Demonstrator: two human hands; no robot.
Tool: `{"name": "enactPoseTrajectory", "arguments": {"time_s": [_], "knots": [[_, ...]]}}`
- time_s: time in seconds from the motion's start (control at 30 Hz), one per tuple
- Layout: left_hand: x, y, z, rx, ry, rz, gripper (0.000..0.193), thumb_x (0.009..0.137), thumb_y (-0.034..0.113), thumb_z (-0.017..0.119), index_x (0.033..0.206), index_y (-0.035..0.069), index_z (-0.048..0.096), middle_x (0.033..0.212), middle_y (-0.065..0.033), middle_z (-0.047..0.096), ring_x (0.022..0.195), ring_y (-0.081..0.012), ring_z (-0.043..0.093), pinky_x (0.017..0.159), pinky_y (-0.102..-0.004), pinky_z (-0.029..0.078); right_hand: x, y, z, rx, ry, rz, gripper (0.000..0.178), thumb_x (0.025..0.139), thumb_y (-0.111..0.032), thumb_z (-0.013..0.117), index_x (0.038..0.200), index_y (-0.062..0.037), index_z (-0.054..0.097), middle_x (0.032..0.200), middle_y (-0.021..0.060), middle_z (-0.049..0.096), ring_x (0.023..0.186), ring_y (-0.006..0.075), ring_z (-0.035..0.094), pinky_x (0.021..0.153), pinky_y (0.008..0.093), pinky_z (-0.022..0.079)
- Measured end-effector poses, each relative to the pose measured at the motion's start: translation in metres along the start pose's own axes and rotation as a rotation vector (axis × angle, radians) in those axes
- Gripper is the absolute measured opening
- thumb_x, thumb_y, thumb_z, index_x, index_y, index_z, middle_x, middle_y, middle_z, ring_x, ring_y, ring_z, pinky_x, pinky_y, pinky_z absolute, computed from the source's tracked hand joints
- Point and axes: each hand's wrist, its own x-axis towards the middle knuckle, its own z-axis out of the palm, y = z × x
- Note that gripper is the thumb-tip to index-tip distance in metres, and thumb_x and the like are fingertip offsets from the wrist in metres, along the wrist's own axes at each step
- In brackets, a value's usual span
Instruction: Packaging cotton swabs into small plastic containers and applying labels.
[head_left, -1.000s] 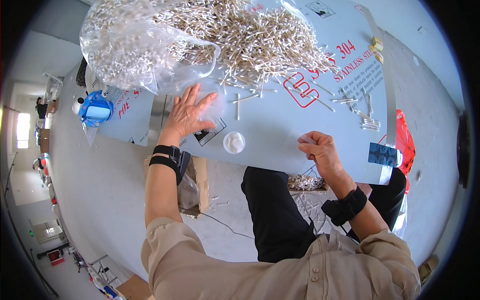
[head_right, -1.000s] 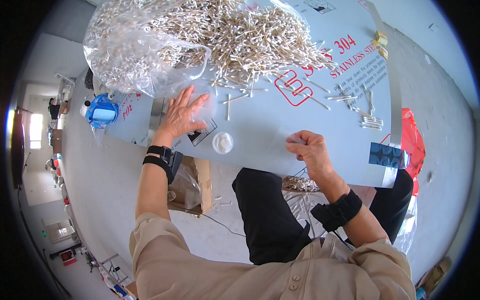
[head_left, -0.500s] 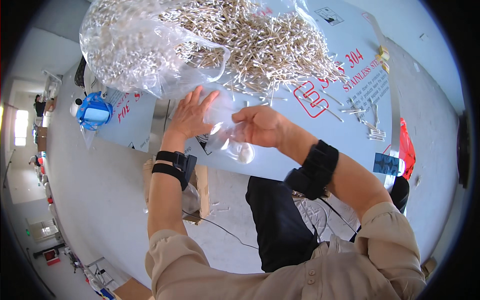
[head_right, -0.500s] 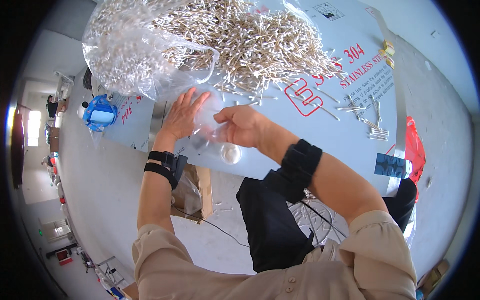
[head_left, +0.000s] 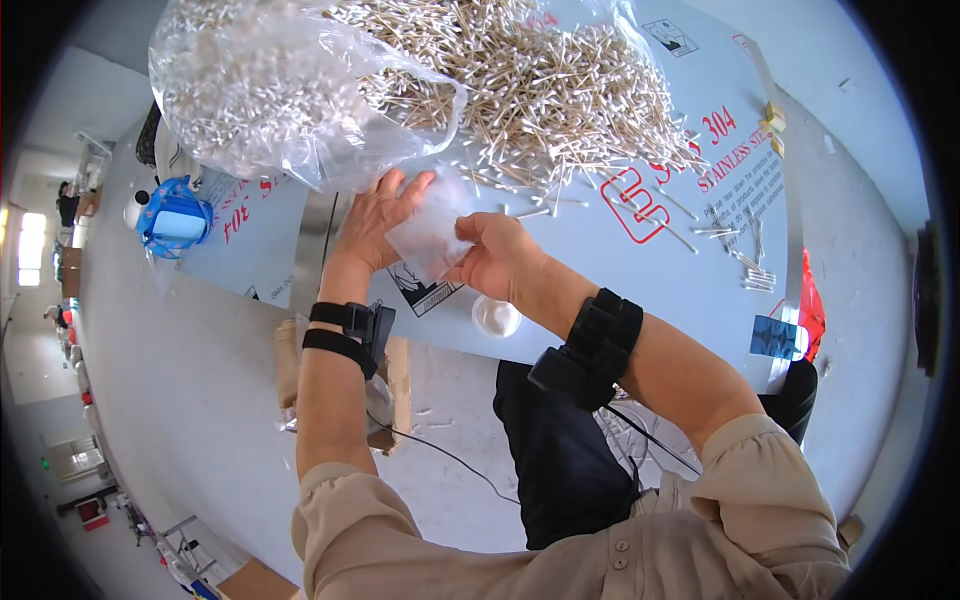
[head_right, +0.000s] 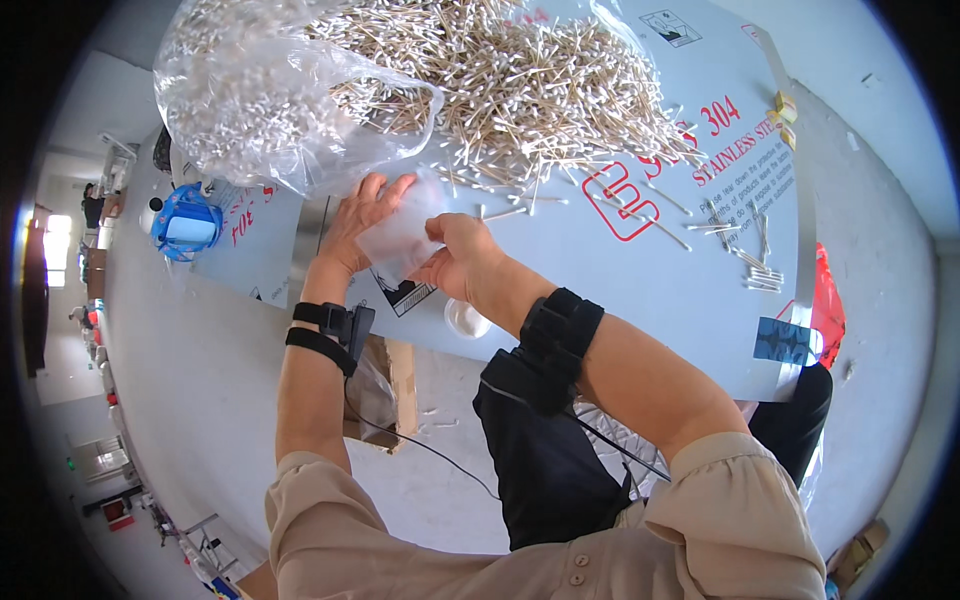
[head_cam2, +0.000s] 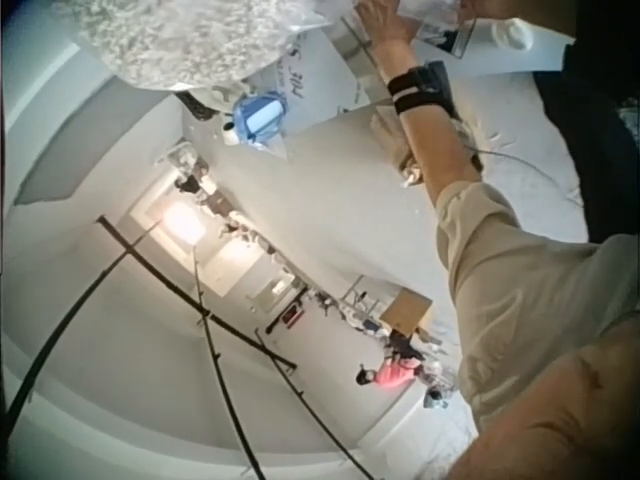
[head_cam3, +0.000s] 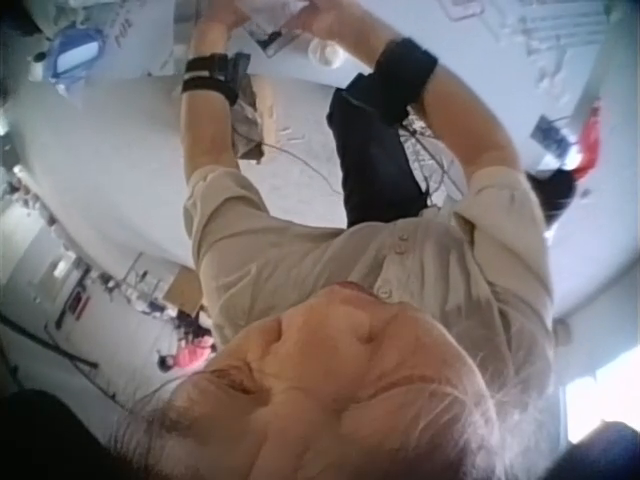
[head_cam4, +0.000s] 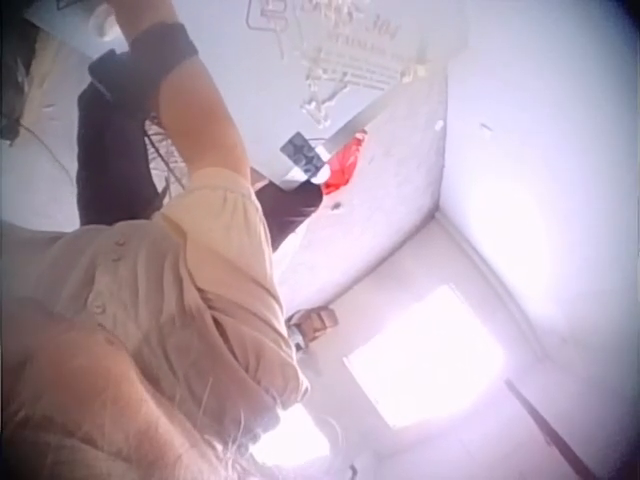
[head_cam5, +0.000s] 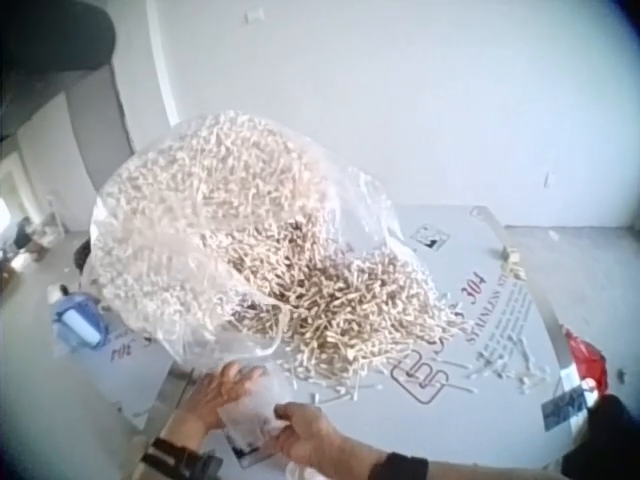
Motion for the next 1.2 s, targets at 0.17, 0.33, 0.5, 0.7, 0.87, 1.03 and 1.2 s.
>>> {"name": "enactPoseTrajectory", "arguments": {"time_s": [0.17,0.33,0.5,0.7,0.87,1.03,1.2], "knots": [[-0.011,0.011,0.022,0.058,0.162,-0.140,0.068,0.071,0.038,0.070,0.131,0.018,0.043,0.106,-0.0108,0.047,0.102,-0.0328,0.050,0.084,-0.0435,0.045,0.002,-0.008,-0.003,-0.001,-0.051,0.006,0.022,0.094,-0.009,0.038,0.109,0.0069,0.038,0.104,0.0211,0.051,0.086,0.0406,0.062,0.076,0.0607,0.051],[-0.013,0.016,0.029,0.053,0.232,-0.177,0.063,0.075,0.038,0.067,0.129,0.016,0.043,0.114,-0.0119,0.048,0.108,-0.0339,0.049,0.089,-0.0445,0.042,0.002,-0.011,-0.002,-0.096,-0.039,-0.020,0.027,0.095,-0.009,0.035,0.114,0.0090,0.038,0.111,0.0213,0.049,0.094,0.0397,0.060,0.081,0.0601,0.049],[-0.006,-0.005,0.033,0.050,0.322,-0.083,0.055,0.076,0.034,0.066,0.123,0.012,0.048,0.120,-0.0134,0.051,0.112,-0.0324,0.049,0.095,-0.0445,0.038,0.005,-0.007,-0.008,-0.094,-0.053,-0.021,0.023,0.094,-0.009,0.036,0.110,0.0073,0.038,0.104,0.0206,0.051,0.081,0.0389,0.062,0.073,0.0590,0.052],[0.001,-0.008,0.026,-0.039,0.274,-0.137,0.045,0.076,0.029,0.065,0.114,0.008,0.054,0.117,-0.0132,0.054,0.110,-0.0340,0.051,0.093,-0.0429,0.040,0.002,-0.009,-0.003,-0.167,-0.045,0.024,0.031,0.095,-0.010,0.034,0.117,0.0106,0.042,0.113,0.0214,0.053,0.096,0.0376,0.061,0.083,0.0544,0.051],[-0.002,0.014,0.022,-0.145,0.297,-0.244,0.054,0.071,0.041,0.069,0.108,0.005,0.054,0.110,-0.0141,0.057,0.106,-0.0340,0.052,0.090,-0.0423,0.042,0.007,-0.013,-0.006,-0.099,-0.082,-0.019,0.021,0.093,-0.008,0.036,0.108,0.0062,0.040,0.106,0.0216,0.052,0.085,0.0424,0.063,0.072,0.0585,0.053],[-0.011,0.023,0.018,-0.094,0.247,-0.422,0.064,0.067,0.053,0.071,0.103,0.003,0.054,0.101,-0.0155,0.060,0.098,-0.0357,0.056,0.084,-0.0432,0.045,0.010,-0.017,0.000,-0.102,-0.056,0.012,0.019,0.092,-0.007,0.036,0.106,0.0055,0.041,0.105,0.0203,0.053,0.091,0.0432,0.062,0.074,0.0576,0.053],[-0.015,0.044,0.024,-0.106,0.325,-0.683,0.064,0.070,0.058,0.068,0.098,0.002,0.054,0.096,-0.0162,0.059,0.094,-0.0359,0.056,0.080,-0.0446,0.046,0.028,-0.031,-0.002,-0.169,-0.128,0.005,0.019,0.092,-0.008,0.039,0.104,0.0051,0.043,0.103,0.0196,0.055,0.093,0.0415,0.061,0.077,0.0562,0.052]]}}
